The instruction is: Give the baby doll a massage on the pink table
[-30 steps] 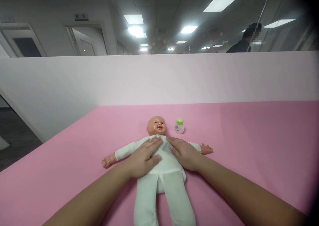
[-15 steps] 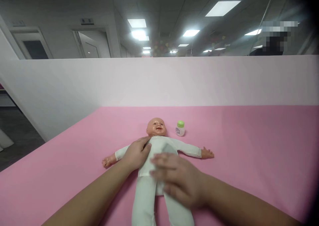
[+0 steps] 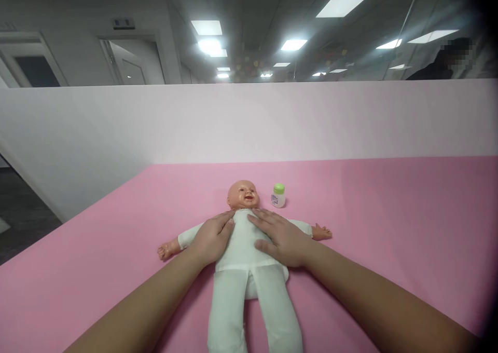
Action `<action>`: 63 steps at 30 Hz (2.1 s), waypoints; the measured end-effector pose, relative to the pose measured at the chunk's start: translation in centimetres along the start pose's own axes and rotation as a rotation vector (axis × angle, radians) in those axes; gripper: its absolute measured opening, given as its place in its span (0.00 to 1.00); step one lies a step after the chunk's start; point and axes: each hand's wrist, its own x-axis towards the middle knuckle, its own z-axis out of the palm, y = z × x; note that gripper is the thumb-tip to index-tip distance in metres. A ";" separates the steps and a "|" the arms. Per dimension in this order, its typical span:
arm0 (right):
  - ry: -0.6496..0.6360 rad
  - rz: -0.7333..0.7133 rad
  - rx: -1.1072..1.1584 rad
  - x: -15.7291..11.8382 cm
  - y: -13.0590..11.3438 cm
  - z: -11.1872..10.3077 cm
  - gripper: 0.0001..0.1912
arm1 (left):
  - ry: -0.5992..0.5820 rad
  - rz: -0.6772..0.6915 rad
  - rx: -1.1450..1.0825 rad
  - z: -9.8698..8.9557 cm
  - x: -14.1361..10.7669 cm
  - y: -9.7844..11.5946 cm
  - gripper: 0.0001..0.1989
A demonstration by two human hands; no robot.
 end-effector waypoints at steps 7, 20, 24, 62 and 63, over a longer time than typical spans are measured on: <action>0.169 0.236 0.078 0.2 0.7 -0.5 0.24 | 0.021 0.048 0.105 -0.6 -0.6 0.5 0.24; 0.215 0.207 0.061 0.3 1.2 0.1 0.22 | -0.475 0.333 0.048 -0.7 -2.5 5.1 0.27; 0.200 0.219 0.031 0.3 1.0 0.3 0.23 | -0.339 0.208 0.171 -0.4 -0.9 1.9 0.32; 0.132 0.155 0.111 0.1 0.2 -0.4 0.26 | 0.006 0.404 -0.049 -0.2 -2.7 3.9 0.19; 0.139 0.151 0.116 0.1 0.3 -0.3 0.26 | -0.090 0.485 -0.119 -0.2 -3.1 4.7 0.19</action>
